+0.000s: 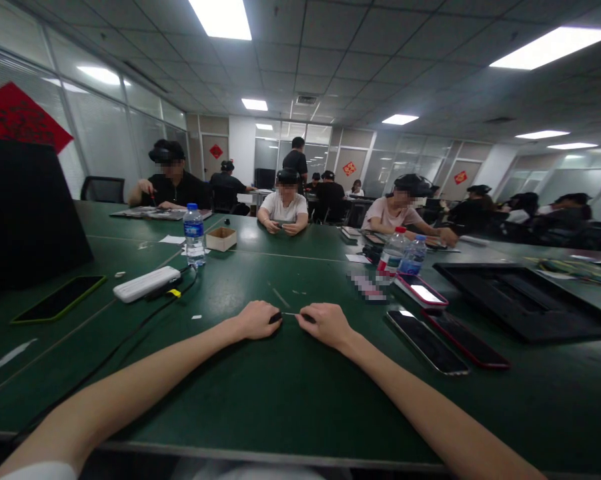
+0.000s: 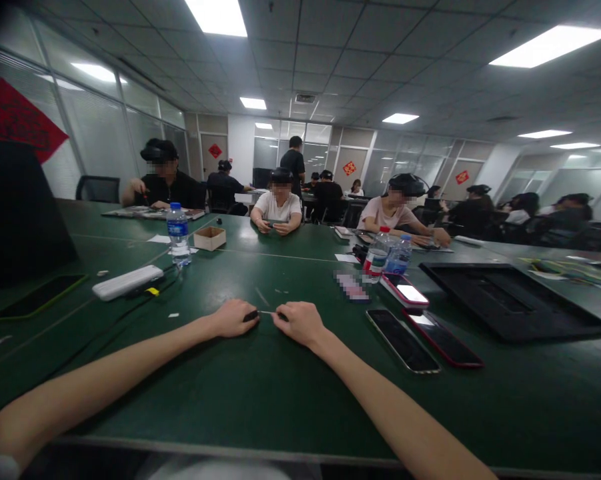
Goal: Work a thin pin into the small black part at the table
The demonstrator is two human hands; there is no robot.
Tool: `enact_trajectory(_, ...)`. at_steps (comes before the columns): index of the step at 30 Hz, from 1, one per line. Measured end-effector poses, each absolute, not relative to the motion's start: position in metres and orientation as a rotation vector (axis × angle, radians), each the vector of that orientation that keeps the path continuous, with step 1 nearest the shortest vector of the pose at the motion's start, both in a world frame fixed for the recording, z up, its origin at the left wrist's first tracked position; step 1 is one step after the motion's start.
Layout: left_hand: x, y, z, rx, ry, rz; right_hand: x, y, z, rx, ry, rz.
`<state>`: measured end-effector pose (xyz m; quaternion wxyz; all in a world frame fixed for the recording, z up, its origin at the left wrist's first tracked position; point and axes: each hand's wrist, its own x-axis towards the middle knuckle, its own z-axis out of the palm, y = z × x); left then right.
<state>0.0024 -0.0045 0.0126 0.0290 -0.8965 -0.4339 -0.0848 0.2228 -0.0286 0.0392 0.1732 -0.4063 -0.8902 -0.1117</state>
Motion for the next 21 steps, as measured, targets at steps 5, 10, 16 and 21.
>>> enact_trajectory(5,0.002,-0.003,0.011,-2.78,-1.329,-0.287,0.224,-0.029,0.041,-1.13,-2.548,-0.267)
enact_trajectory(10,0.002,-0.004,0.012,-2.779,-1.311,-0.29,0.222,-0.033,0.042,-1.126,-2.585,-0.273)
enact_trajectory(16,0.002,-0.005,0.012,-2.755,-1.325,-0.289,0.217,-0.039,0.046,-1.195,-2.615,-0.311)
enact_trajectory(21,0.002,-0.004,0.011,-2.76,-1.332,-0.304,0.212,-0.045,0.048,-1.257,-2.6,-0.39)
